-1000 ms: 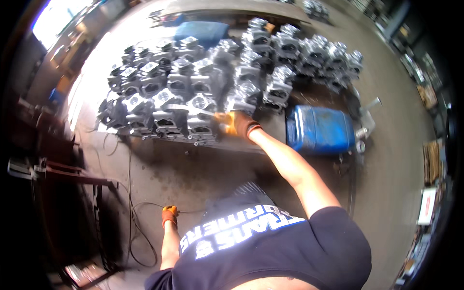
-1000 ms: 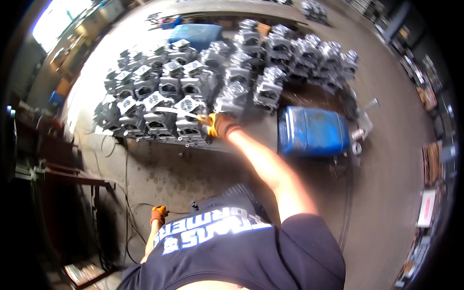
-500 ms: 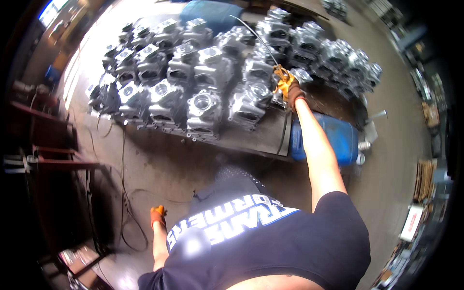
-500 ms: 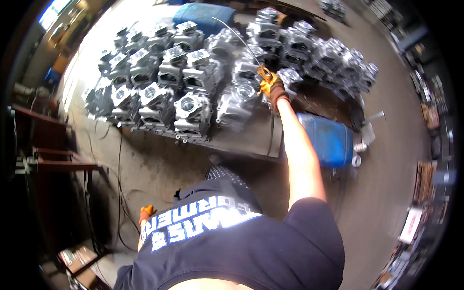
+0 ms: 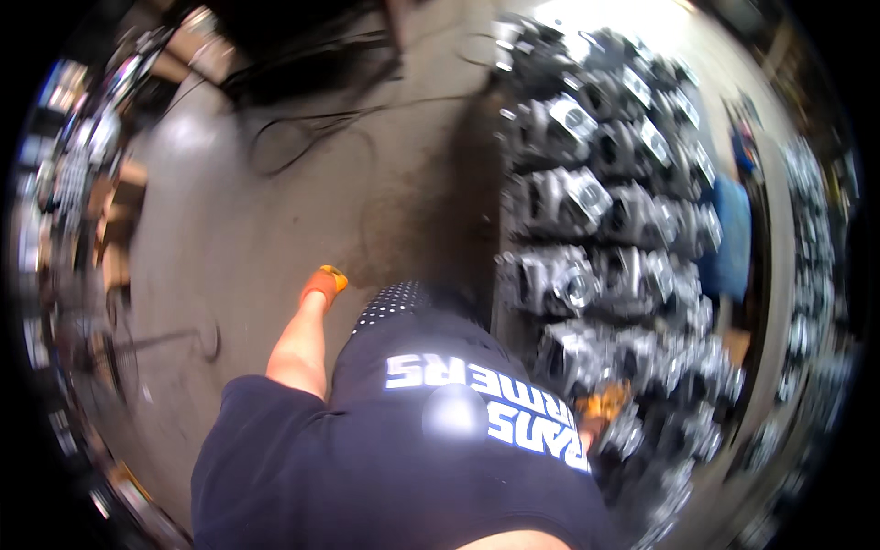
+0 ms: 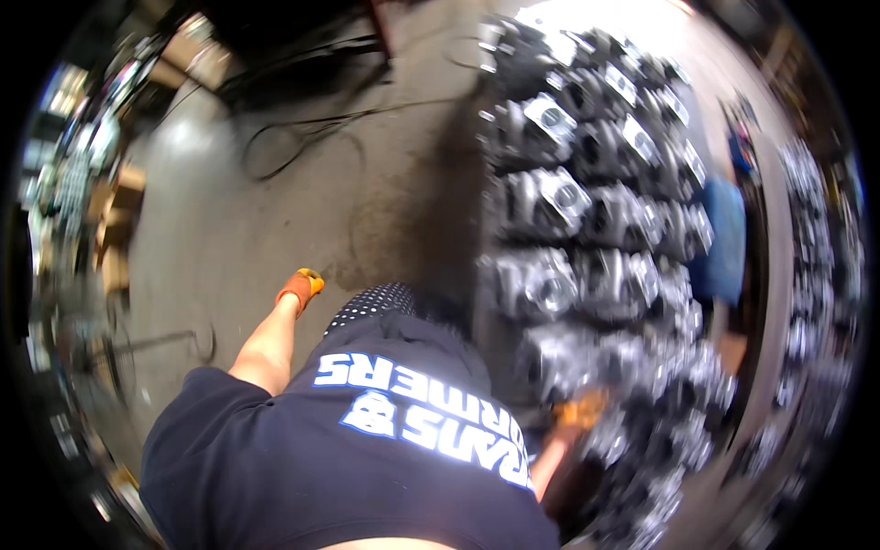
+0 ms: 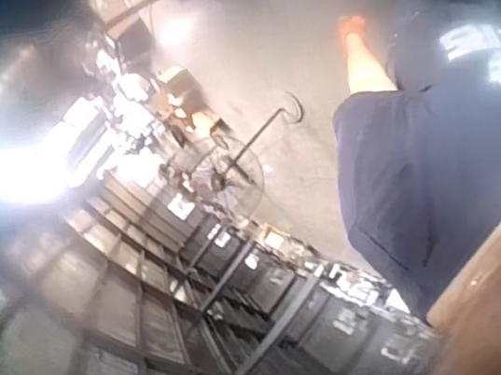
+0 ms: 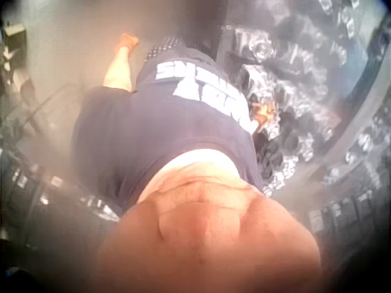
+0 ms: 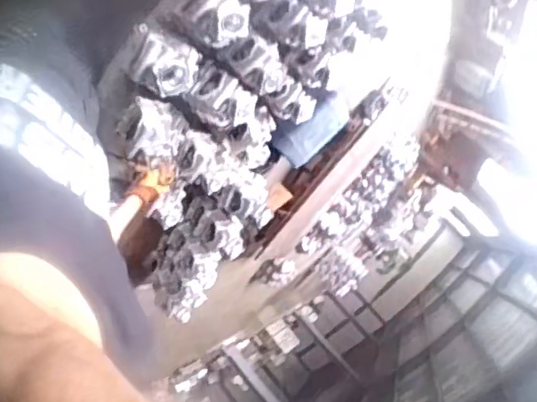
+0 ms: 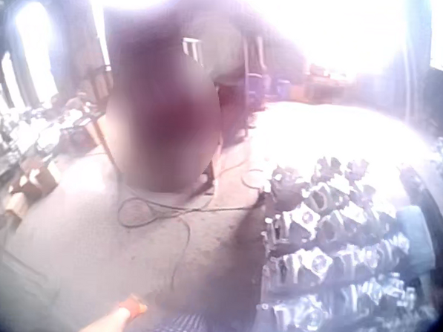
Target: The person cleans cast metal housings using a compressed air wand on a blue container, then walks to a packing area to line a cardboard box with foam and place the metal housings inside.
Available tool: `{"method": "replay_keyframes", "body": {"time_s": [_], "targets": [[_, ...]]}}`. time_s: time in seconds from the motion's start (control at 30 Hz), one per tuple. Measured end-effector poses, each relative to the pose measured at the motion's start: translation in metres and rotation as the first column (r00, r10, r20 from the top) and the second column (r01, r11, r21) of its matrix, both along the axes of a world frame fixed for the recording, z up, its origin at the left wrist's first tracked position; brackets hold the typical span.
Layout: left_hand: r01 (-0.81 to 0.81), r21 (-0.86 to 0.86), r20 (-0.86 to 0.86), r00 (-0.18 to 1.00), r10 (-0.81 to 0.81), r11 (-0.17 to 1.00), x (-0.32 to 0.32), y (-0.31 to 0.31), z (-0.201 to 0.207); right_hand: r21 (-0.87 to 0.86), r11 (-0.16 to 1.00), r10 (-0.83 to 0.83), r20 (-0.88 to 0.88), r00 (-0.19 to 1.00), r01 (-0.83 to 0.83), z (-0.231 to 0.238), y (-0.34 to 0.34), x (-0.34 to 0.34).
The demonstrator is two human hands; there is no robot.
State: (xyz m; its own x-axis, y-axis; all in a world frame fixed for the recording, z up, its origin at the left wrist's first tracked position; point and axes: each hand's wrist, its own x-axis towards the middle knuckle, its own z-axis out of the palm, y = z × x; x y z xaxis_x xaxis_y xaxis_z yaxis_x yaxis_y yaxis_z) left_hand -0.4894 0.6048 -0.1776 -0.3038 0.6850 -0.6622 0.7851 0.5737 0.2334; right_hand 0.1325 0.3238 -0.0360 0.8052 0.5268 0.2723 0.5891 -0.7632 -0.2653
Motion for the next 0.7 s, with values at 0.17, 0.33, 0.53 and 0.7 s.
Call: {"method": "replay_keyframes", "body": {"time_s": [0.17,0.33,0.53,0.7], "targets": [[-0.243,-0.121,-0.205,0.955,0.215,0.962,-0.039,-0.067,0.007,0.198,0.935,0.238,0.264,0.935,-0.293,0.086,0.075,0.022],[-0.35,-0.066,-0.146,0.93,0.338,0.934,-0.033,-0.118,0.007,0.371,0.604,0.622,0.333,0.708,-0.705,0.118,0.206,-0.007],[-0.426,-0.137,-0.035,0.904,0.426,0.894,-0.067,-0.161,-0.032,0.623,0.392,0.916,-0.198,0.349,-0.676,0.076,0.306,-0.18],[0.117,-0.208,-0.048,0.99,-0.13,0.971,-0.143,-0.277,-0.117,0.733,0.281,0.88,-0.454,-0.138,-0.62,0.04,0.338,-0.349]]}}
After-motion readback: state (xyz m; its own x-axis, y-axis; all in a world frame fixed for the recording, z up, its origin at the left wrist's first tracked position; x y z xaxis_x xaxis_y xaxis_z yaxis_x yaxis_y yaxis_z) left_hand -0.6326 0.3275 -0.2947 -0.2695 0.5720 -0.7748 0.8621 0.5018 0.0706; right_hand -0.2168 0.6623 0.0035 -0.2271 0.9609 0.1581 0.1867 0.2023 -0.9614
